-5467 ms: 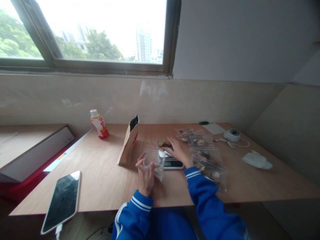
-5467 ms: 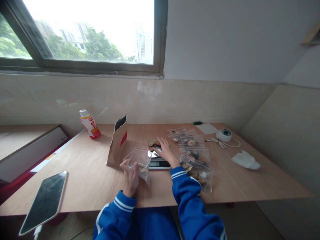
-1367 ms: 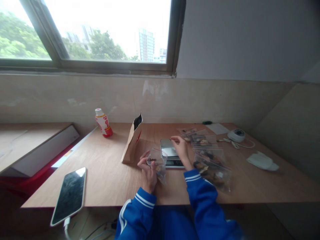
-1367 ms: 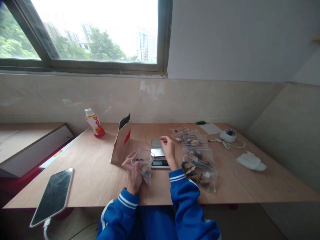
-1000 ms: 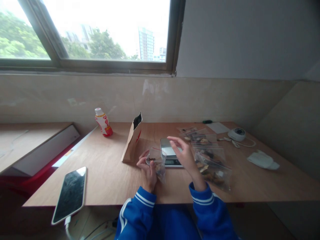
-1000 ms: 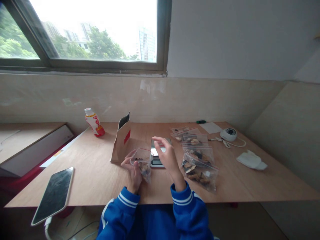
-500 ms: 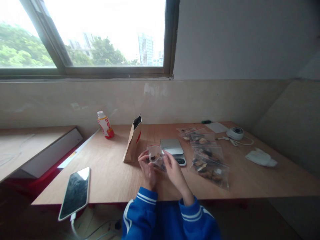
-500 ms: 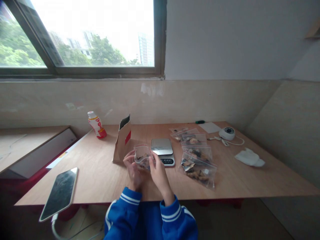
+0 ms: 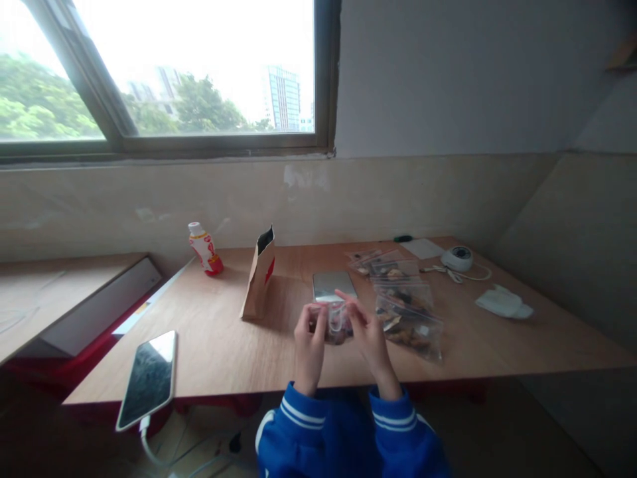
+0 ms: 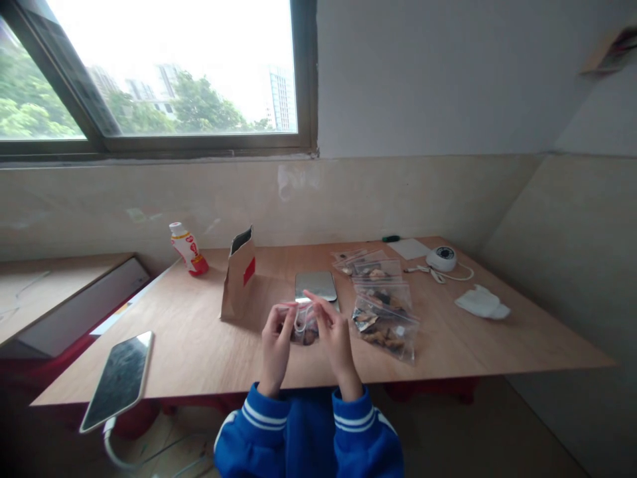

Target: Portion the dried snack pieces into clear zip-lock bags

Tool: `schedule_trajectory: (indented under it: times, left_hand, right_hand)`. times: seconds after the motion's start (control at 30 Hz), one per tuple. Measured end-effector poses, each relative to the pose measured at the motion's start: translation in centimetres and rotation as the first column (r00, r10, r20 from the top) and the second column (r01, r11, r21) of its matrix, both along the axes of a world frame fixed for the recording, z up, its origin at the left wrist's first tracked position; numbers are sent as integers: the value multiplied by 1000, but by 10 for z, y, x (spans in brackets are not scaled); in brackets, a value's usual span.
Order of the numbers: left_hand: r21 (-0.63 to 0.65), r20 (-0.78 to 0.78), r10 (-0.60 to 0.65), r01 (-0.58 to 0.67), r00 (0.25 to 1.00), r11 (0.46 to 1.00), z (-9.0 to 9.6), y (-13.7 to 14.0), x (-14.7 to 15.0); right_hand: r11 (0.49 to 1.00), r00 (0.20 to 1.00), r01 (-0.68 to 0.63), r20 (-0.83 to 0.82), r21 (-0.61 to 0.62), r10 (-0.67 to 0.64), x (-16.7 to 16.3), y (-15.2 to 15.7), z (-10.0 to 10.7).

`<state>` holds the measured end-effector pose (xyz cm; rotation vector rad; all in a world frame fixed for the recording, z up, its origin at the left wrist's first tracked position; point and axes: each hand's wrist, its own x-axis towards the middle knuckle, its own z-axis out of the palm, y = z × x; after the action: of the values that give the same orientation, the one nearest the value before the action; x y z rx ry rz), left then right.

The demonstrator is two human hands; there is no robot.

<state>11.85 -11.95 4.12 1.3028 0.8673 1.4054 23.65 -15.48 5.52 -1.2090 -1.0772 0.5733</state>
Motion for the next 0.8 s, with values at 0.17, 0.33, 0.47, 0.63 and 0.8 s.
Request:
schedule_trajectory:
  times: [0.17, 0.33, 0.47, 0.63, 0.8]
  left_hand:
    - [-62, 69, 237, -233, 969, 971, 14, -13, 1]
    - [-52, 64, 167, -164, 984, 985, 27, -15, -7]
    - [-72, 72, 124, -119, 990, 990, 27, -14, -11]
    - [-64, 130, 78, -71, 988, 995, 23, -12, -16]
    - [-68, 53, -3, 7, 999, 998, 26, -10, -26]
  right_hand:
    - [965, 962, 260, -99, 30, -256, 5, -8, 8]
    - [969, 960, 245, -142, 20, -240, 11, -12, 10]
    - [986, 963, 161, -229, 47, -146, 16, -12, 8]
    - [988, 970, 117, -225, 103, -91, 24, -17, 7]
    - [973, 962, 216, -185, 78, -199, 30, -23, 8]
